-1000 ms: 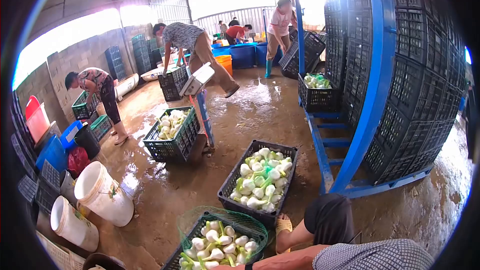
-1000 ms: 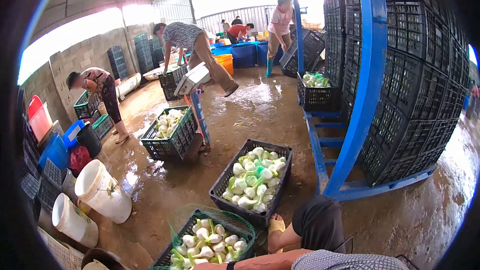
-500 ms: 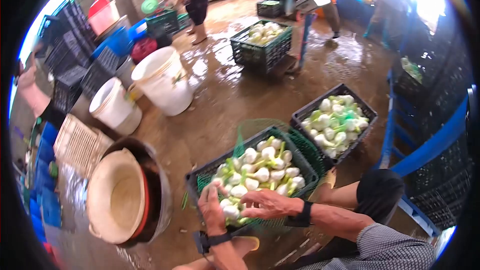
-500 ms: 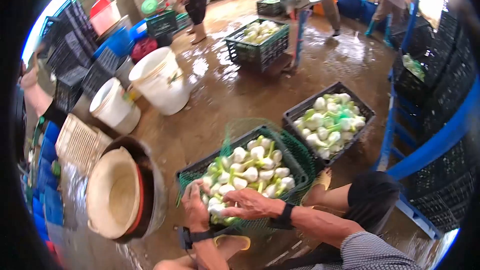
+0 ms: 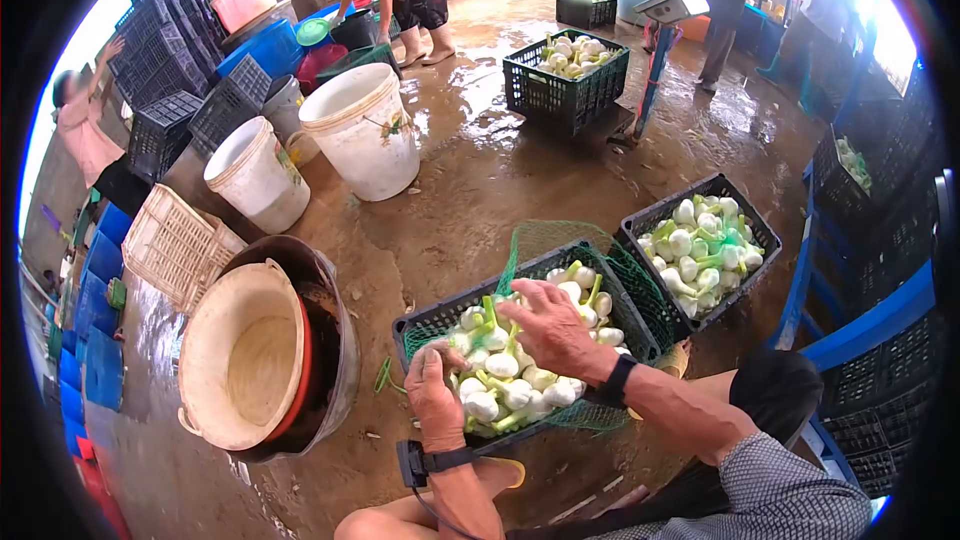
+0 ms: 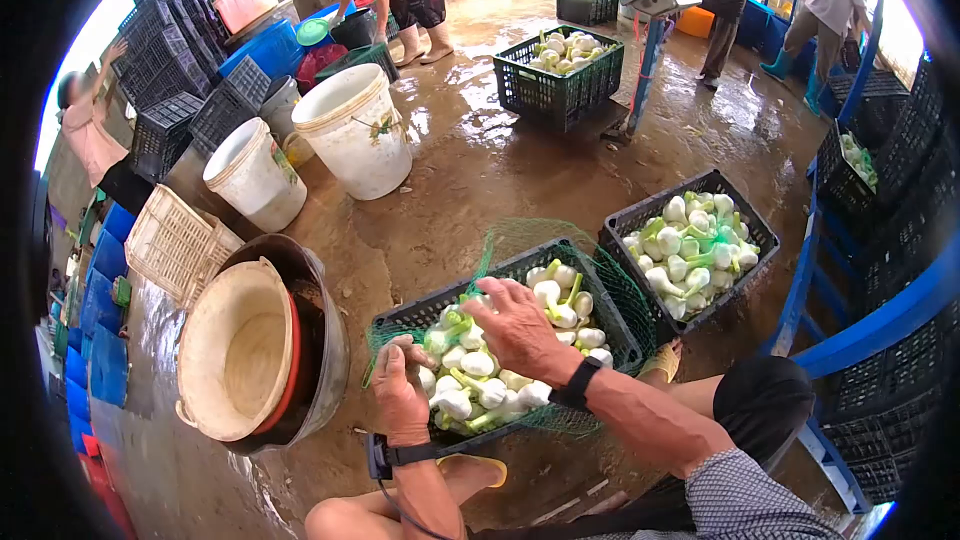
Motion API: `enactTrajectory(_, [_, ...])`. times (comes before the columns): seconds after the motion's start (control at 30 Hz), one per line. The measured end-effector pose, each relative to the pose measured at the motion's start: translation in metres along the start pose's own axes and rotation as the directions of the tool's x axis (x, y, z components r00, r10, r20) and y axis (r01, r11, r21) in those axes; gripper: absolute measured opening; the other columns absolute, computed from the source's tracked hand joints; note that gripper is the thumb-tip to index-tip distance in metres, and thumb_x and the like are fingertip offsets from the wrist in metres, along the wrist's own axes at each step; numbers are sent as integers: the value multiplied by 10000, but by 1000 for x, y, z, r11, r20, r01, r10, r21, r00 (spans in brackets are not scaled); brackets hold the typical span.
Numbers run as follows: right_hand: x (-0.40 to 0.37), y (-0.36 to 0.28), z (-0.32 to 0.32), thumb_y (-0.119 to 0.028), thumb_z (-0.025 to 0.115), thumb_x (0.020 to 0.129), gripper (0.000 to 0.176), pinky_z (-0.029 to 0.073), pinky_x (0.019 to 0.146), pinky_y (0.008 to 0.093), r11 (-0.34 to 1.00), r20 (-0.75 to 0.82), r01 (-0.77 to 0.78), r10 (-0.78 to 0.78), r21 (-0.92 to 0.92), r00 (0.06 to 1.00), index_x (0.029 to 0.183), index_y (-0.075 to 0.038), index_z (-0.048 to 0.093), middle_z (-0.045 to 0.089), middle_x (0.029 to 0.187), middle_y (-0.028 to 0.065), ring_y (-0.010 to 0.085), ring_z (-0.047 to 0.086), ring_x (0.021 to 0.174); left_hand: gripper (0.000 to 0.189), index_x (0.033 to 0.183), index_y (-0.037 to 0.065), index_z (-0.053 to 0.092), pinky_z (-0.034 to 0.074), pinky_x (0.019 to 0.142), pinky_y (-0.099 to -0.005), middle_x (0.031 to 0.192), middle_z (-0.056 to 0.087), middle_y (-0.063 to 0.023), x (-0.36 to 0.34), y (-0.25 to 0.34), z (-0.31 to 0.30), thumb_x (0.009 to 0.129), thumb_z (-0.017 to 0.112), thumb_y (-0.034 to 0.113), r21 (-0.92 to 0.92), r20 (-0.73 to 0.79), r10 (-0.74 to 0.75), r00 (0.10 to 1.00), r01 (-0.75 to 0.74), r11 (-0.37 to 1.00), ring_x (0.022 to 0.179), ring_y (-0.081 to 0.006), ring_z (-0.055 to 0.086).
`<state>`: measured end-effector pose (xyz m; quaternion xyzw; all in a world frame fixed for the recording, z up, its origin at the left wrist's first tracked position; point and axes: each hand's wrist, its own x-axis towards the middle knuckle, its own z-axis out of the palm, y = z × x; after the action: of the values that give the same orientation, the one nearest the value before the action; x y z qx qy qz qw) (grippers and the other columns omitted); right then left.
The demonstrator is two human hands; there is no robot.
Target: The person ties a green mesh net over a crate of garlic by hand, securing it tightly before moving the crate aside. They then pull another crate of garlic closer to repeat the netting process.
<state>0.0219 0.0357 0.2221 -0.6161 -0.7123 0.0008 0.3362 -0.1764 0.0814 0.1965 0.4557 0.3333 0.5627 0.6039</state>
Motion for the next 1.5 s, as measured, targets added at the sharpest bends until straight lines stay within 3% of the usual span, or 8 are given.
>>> enactTrajectory(0.1, [15, 4, 17, -62, 617, 735, 352, 385, 984, 490, 985, -25, 150, -153, -83, 988, 1084, -103, 608, 484, 1281, 192, 400, 437, 1213, 239, 1002, 8, 620, 489, 685, -314, 787, 613, -59, 2, -3, -7, 985, 515, 223, -37, 5, 7, 1000, -7, 999, 697, -167, 576])
enactTrajectory(0.27, [24, -9, 30, -139, 609, 782, 123, 419, 761, 432, 958, 116, 248, -265, 141, 957, 836, -49, 545, 569, 798, 129, 316, 557, 808, 202, 980, 32, 602, 502, 697, -318, 789, 603, -50, 7, 2, -22, 988, 518, 216, -240, -103, -47, 994, 21, 970, 704, -166, 570])
enactTrajectory(0.53, [4, -12, 28, -271, 534, 930, 255, 478, 683, 450, 913, 377, -115, -45, 392, 925, 925, -25, 600, 624, 810, 169, 359, 630, 778, 199, 940, 61, 627, 482, 608, -267, 787, 611, -20, 18, -23, -19, 976, 546, 239, -359, -293, -184, 938, 70, 931, 678, -123, 568])
enactTrajectory(0.63, [1, -12, 30, -357, 546, 943, 324, 476, 690, 471, 842, 329, -192, 18, 504, 944, 934, -41, 618, 627, 810, 189, 398, 613, 791, 195, 932, 75, 650, 473, 606, -258, 810, 617, 9, 21, -24, -16, 965, 557, 243, -346, -321, -176, 931, 58, 936, 707, -105, 570])
enactTrajectory(0.8, [3, -20, 12, -418, 664, 870, 476, 502, 729, 432, 924, 323, -21, -112, 381, 940, 1139, -33, 584, 655, 919, 181, 357, 638, 858, 209, 946, 60, 644, 486, 648, -280, 827, 612, -15, 25, -22, -13, 973, 543, 241, -300, -337, -150, 930, 45, 953, 734, -124, 576])
enactTrajectory(1.13, [-9, -34, 21, -602, 598, 846, 650, 444, 732, 474, 967, 308, 44, -124, 253, 943, 1117, -13, 555, 572, 889, 210, 388, 569, 852, 264, 1007, 15, 600, 483, 659, -311, 804, 585, -56, 22, -16, -2, 992, 499, 258, -267, -208, -166, 964, 107, 958, 704, -162, 556])
enactTrajectory(1.37, [-17, -41, 16, -617, 595, 842, 739, 440, 784, 474, 980, 297, 36, -93, 194, 950, 1233, 1, 495, 572, 960, 218, 389, 560, 907, 288, 1033, 7, 599, 497, 688, -327, 818, 586, -59, 22, -12, -1, 995, 482, 267, -195, -201, -135, 970, 95, 976, 725, -174, 572])
enactTrajectory(1.5, [-23, -38, 18, -521, 673, 823, 727, 427, 875, 466, 890, 350, -158, -1, 427, 937, 1310, -18, 476, 585, 1066, 218, 389, 560, 985, 267, 1067, 3, 601, 506, 714, -336, 864, 613, -71, 21, -20, -1, 983, 509, 240, -304, -206, -150, 967, 83, 949, 746, -189, 592])
